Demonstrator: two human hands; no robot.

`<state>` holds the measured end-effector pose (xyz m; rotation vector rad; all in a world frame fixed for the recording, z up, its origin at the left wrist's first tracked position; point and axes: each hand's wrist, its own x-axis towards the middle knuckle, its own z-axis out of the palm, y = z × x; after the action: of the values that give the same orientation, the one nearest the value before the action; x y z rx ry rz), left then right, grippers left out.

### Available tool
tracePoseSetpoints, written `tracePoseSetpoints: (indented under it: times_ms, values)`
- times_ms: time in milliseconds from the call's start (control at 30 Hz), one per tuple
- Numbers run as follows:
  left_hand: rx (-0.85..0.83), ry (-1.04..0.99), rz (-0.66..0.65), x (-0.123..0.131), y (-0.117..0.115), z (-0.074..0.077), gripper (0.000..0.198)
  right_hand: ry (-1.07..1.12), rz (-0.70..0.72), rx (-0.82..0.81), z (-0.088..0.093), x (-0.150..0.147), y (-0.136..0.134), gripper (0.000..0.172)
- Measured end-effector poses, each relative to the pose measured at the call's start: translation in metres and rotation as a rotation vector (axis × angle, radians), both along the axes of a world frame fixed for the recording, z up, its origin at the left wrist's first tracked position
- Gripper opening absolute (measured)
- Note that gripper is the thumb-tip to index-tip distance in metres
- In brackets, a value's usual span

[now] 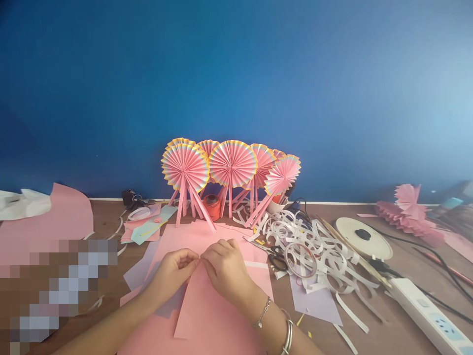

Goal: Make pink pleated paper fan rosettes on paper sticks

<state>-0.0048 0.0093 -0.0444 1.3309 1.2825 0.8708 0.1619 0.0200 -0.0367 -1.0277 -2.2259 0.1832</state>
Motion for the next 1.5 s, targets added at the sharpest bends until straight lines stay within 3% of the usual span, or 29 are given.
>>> tracePoseSetpoints:
  times_ms: [233, 700, 833, 967, 1067, 1233, 1367, 1500]
  values:
    - [0.028, 0.043, -0.018, 0.000, -0.001, 0.001, 0.019, -0.071, -0.007, -0.012, 0.004, 0.000, -0.003, 0.019]
    - [0.066, 0.052, -0.034, -0.001, -0.003, 0.001, 0.017, 0.024, 0.013, -0.139, 0.004, 0.000, -0.002, 0.019]
    - [0.070, 0.040, -0.033, 0.000, -0.002, 0.001, 0.015, 0.108, -0.046, -0.189, 0.002, -0.005, -0.004, 0.018]
    - [-0.003, -0.006, -0.007, -0.001, 0.001, 0.000, 0.017, 0.344, -0.191, -0.328, 0.004, -0.001, 0.004, 0.012]
    - [-0.049, -0.009, 0.032, -0.004, 0.005, -0.002, 0.017, 0.468, -0.318, -0.364, 0.011, 0.023, 0.022, 0.010]
    - [-0.067, 0.044, 0.082, -0.007, 0.010, -0.005, 0.017, 0.760, -0.595, -0.363, 0.033, 0.102, 0.049, 0.014]
    - [-0.075, 0.059, 0.094, -0.009, 0.011, -0.005, 0.020, 0.998, -0.755, -0.250, 0.046, 0.162, 0.053, 0.017]
    - [-0.091, 0.094, 0.101, -0.010, 0.012, -0.007, 0.024, 1.109, -0.881, -0.023, 0.050, 0.191, 0.049, 0.014]
